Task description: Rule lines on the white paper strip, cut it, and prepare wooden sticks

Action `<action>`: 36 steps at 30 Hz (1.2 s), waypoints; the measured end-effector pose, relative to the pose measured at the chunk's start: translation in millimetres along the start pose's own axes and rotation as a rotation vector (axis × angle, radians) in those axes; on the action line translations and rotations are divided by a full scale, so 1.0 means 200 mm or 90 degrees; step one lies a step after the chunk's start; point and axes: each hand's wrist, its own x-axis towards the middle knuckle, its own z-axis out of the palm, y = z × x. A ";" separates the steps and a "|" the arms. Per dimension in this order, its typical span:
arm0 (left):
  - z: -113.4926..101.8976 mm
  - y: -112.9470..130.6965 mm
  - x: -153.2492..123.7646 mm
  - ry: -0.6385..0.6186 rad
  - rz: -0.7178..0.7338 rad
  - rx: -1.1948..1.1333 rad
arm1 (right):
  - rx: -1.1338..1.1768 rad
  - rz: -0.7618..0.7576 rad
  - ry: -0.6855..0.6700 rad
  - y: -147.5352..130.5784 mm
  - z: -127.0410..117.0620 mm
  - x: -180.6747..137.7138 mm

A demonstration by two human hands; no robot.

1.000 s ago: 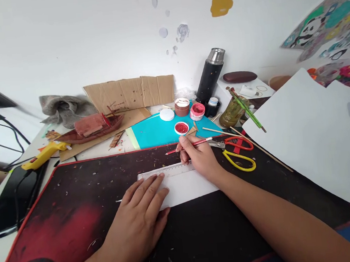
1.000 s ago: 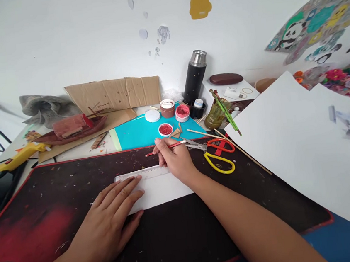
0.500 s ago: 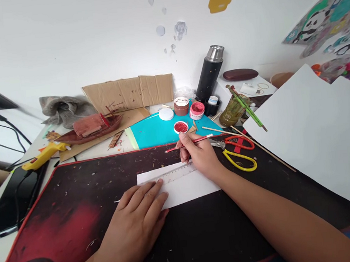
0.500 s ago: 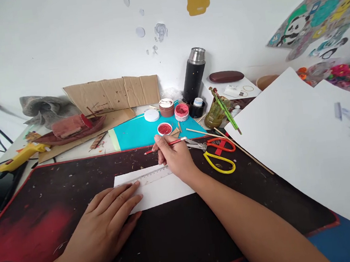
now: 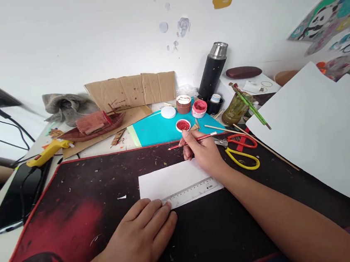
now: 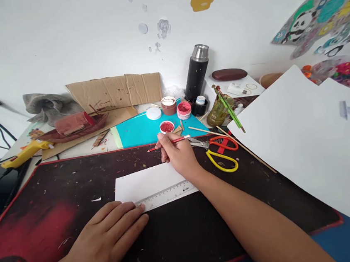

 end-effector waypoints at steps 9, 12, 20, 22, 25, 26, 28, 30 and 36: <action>0.02 -0.02 0.00 -0.033 -0.043 0.011 | -0.010 -0.007 -0.003 0.01 0.00 0.00; 0.02 -0.04 0.01 -0.046 -0.055 0.035 | -0.006 -0.026 0.006 0.00 0.00 0.00; 0.05 -0.08 0.01 -0.046 -0.127 0.057 | 0.050 0.004 -0.023 0.00 0.04 -0.03; 0.06 -0.09 0.02 -0.053 -0.126 0.065 | 0.064 0.031 -0.033 0.00 0.04 -0.03; 0.06 -0.09 0.02 -0.061 -0.130 0.085 | 0.093 0.078 -0.034 0.00 0.05 -0.03; 0.06 -0.09 0.02 -0.063 -0.133 0.092 | 0.109 0.096 -0.031 -0.01 0.04 -0.02; 0.07 -0.09 0.02 -0.064 -0.141 0.100 | 0.146 0.131 -0.021 -0.01 0.04 -0.02; 0.07 -0.10 0.01 -0.066 -0.147 0.099 | 0.182 0.166 -0.014 -0.02 0.05 -0.03; 0.08 -0.10 0.01 -0.083 -0.159 0.107 | 0.245 0.280 -0.079 -0.04 0.10 -0.10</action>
